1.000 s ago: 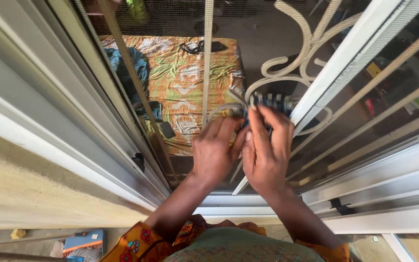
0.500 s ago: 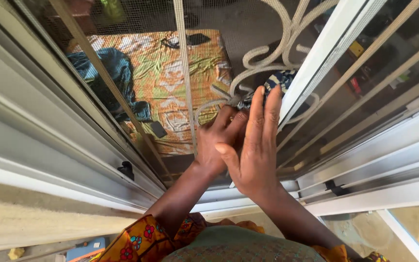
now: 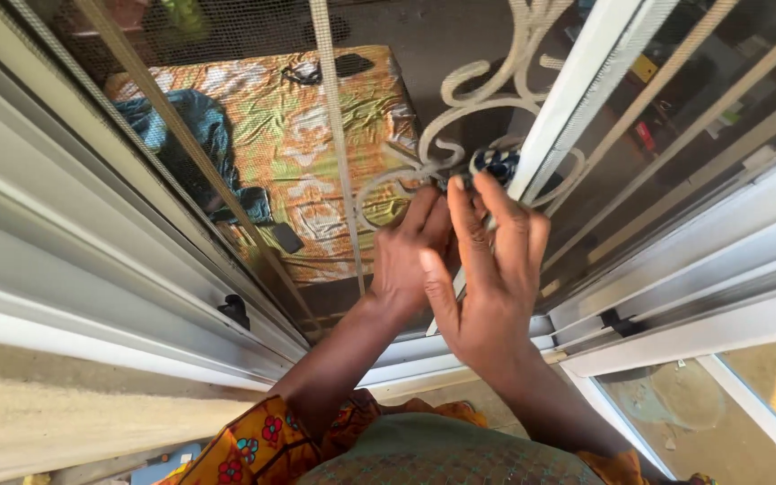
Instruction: Repairing or adjusting the locking mechanism on a sliding glass door.
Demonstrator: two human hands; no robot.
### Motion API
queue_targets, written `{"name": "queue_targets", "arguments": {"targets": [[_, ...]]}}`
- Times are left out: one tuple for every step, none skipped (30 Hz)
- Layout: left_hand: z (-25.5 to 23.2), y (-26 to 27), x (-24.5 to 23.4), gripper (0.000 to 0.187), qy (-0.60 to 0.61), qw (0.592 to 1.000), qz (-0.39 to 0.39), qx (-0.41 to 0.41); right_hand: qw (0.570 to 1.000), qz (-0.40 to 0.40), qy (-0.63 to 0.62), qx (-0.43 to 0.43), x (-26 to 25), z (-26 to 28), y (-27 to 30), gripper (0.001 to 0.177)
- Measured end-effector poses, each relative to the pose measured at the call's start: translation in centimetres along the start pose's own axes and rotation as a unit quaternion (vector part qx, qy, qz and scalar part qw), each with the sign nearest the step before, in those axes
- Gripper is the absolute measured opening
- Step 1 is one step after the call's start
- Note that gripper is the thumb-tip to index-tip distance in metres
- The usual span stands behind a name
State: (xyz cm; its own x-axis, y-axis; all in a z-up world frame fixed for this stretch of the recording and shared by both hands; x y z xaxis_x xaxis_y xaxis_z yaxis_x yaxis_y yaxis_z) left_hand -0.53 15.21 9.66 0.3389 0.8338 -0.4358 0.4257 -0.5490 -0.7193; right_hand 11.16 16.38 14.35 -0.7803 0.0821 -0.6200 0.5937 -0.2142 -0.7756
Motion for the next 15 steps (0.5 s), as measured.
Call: {"name": "queue_targets", "arguments": {"targets": [[-0.2, -0.3, 0.2, 0.035, 0.003, 1.0, 0.001, 0.001, 1.0, 0.0, 0.003, 0.001, 0.0, -0.3, 0.0, 0.064], [-0.4, -0.5, 0.4, 0.036, 0.002, 1.0, -0.005, 0.007, 1.0, -0.014, -0.006, -0.012, -0.1, -0.6, -0.1, 0.064], [-0.5, -0.8, 0.6, 0.037, 0.001, 1.0, -0.011, 0.013, 0.999, -0.028, -0.015, -0.025, -0.2, -0.9, -0.1, 0.064], [-0.7, -0.9, 0.7, 0.037, 0.002, 1.0, -0.01, 0.014, 0.999, -0.028, -0.014, -0.025, 0.1, -1.1, 0.0, 0.064], [-0.8, -1.0, 0.8, 0.034, -0.034, 0.999, -0.029, 0.013, 0.998, -0.018, -0.039, -0.04, 0.4, -1.3, 0.0, 0.07], [-0.9, -1.2, 1.0, 0.031, -0.071, 0.996, -0.047, 0.013, 0.996, -0.008, -0.064, -0.055, 0.7, -1.5, 0.0, 0.076], [-0.9, -1.2, 0.9, 0.031, -0.071, 0.996, -0.047, 0.013, 0.996, -0.008, -0.063, -0.056, 1.1, -1.6, 0.2, 0.076], [-0.9, -1.3, 0.8, 0.03, -0.067, 0.996, -0.053, 0.017, 0.994, -0.014, -0.097, -0.056, 1.5, -1.8, 0.3, 0.084], [-0.9, -1.1, 0.7, 0.03, -0.064, 0.996, -0.057, 0.019, 0.99, -0.018, -0.132, -0.055, 1.9, -1.9, 0.7, 0.091], [-0.7, -0.8, 0.9, 0.03, -0.064, 0.996, -0.056, 0.017, 0.99, -0.016, -0.133, -0.054, 2.3, -2.1, 1.3, 0.091], [-0.4, -0.5, 1.0, 0.026, -0.076, 0.996, -0.05, 0.02, 0.987, -0.021, -0.154, -0.04, 2.8, -2.3, 1.8, 0.093], [-0.1, -0.2, 1.1, 0.021, -0.088, 0.995, -0.044, 0.022, 0.984, -0.026, -0.175, -0.025, 3.4, -2.4, 2.3, 0.094], [0.5, 0.4, 1.3, 0.021, -0.09, 0.995, -0.045, 0.021, 0.984, -0.025, -0.177, -0.026, 3.8, -2.5, 3.0, 0.094], [1.0, 1.0, 1.5, 0.02, -0.099, 0.994, -0.036, 0.022, 0.984, -0.011, -0.179, -0.019, 4.3, -2.6, 3.7, 0.094], [1.6, 1.7, 1.7, 0.018, -0.108, 0.993, -0.029, 0.022, 0.983, 0.004, -0.181, -0.013, 4.7, -2.6, 4.4, 0.094]]}}
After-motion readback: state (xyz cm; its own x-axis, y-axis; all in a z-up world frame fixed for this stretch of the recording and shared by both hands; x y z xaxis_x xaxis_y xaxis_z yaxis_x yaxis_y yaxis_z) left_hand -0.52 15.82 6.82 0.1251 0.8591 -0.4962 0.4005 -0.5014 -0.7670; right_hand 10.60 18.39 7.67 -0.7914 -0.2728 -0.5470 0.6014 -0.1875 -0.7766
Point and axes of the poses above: each hand's wrist, its own y-axis away from the middle knuckle, its own x-axis out of the palm, z = x × y, the point moved 3 cm from there along -y, towards the middle knuckle, and after that the axes turned 12 degrees about -x, right-handed, at the moved point
